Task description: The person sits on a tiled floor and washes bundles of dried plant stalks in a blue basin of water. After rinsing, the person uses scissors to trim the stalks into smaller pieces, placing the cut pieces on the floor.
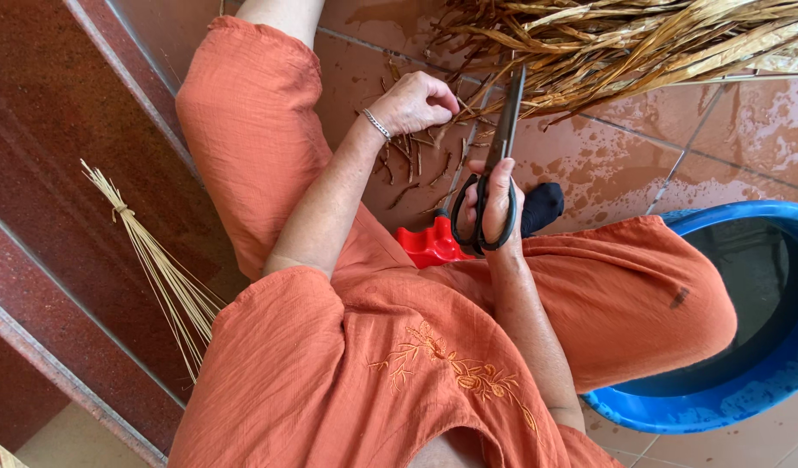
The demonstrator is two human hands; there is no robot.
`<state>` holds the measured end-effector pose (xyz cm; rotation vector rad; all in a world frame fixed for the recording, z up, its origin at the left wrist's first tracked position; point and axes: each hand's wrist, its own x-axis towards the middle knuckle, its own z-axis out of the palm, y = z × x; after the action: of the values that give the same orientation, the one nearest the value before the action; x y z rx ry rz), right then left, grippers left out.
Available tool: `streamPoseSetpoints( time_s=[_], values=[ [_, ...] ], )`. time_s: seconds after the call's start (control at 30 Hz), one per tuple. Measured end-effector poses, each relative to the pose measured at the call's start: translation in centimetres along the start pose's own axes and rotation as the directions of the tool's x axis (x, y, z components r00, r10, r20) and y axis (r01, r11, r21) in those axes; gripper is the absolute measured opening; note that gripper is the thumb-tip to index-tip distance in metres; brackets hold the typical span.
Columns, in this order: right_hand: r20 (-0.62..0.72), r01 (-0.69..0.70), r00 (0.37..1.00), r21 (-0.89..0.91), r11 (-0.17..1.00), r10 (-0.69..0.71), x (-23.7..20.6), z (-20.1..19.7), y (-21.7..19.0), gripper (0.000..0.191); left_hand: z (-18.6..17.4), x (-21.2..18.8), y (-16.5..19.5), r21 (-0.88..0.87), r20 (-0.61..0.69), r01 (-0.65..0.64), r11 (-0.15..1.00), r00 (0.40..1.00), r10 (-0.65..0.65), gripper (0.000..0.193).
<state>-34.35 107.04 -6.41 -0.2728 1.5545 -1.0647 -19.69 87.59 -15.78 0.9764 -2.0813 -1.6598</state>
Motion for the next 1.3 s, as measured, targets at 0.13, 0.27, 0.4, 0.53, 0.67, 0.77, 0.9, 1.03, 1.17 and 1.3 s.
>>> streamPoseSetpoints(
  time_s=[0.13,0.27,0.4,0.53,0.67,0.77,0.9,1.03,1.17,1.3],
  values=[
    [-0.054,-0.039,0.998,-0.031,0.999,0.037,-0.2,-0.1,-0.2,0.074,1.0,2.5,0.2,0.234,-0.359,0.029,0.972,0.931,0.059,0.007],
    [-0.002,0.079,0.997,-0.059,0.995,-0.079,-1.1,0.2,0.5,0.071,2.8,5.8,1.8,0.469,-0.450,-0.147,0.871,0.808,0.379,0.031],
    [-0.027,0.157,0.987,-0.028,0.987,-0.158,-1.8,0.2,0.5,0.069,4.1,7.8,3.6,0.675,-0.429,-0.095,0.732,0.757,0.494,0.038],
    [-0.063,0.208,0.976,0.012,0.978,-0.207,-2.2,-0.2,0.2,0.069,3.8,6.3,4.6,0.701,-0.356,-0.104,0.706,0.807,0.472,0.024],
    [-0.083,0.218,0.973,0.048,0.975,-0.214,-2.6,-0.3,0.1,0.070,4.0,2.9,5.3,0.597,-0.249,-0.251,0.762,0.845,0.473,0.020],
    [-0.063,0.210,0.976,0.066,0.975,-0.206,-2.9,-0.4,-0.1,0.069,3.6,1.2,5.0,0.141,-0.108,-0.096,0.985,0.988,0.112,0.018],
    [-0.030,0.242,0.970,0.110,0.964,-0.240,-3.2,-0.4,-0.5,0.065,1.7,-0.4,3.0,-0.545,0.160,0.246,0.802,0.969,-0.188,0.027],
    [0.012,0.231,0.973,0.042,0.972,-0.231,-3.7,-0.2,-0.3,0.065,0.1,-1.7,0.4,-0.679,0.269,0.414,0.606,0.909,-0.319,0.031],
    [0.109,0.225,0.969,-0.014,0.974,-0.222,-4.4,0.0,1.0,0.065,0.3,-1.7,-0.9,-0.615,0.175,0.344,0.709,0.937,-0.303,0.024],
    [0.170,0.102,0.982,-0.083,0.991,-0.087,-4.1,0.1,2.4,0.073,1.0,-1.0,-0.7,-0.588,0.085,0.309,0.748,0.943,-0.322,0.021]
  ],
)
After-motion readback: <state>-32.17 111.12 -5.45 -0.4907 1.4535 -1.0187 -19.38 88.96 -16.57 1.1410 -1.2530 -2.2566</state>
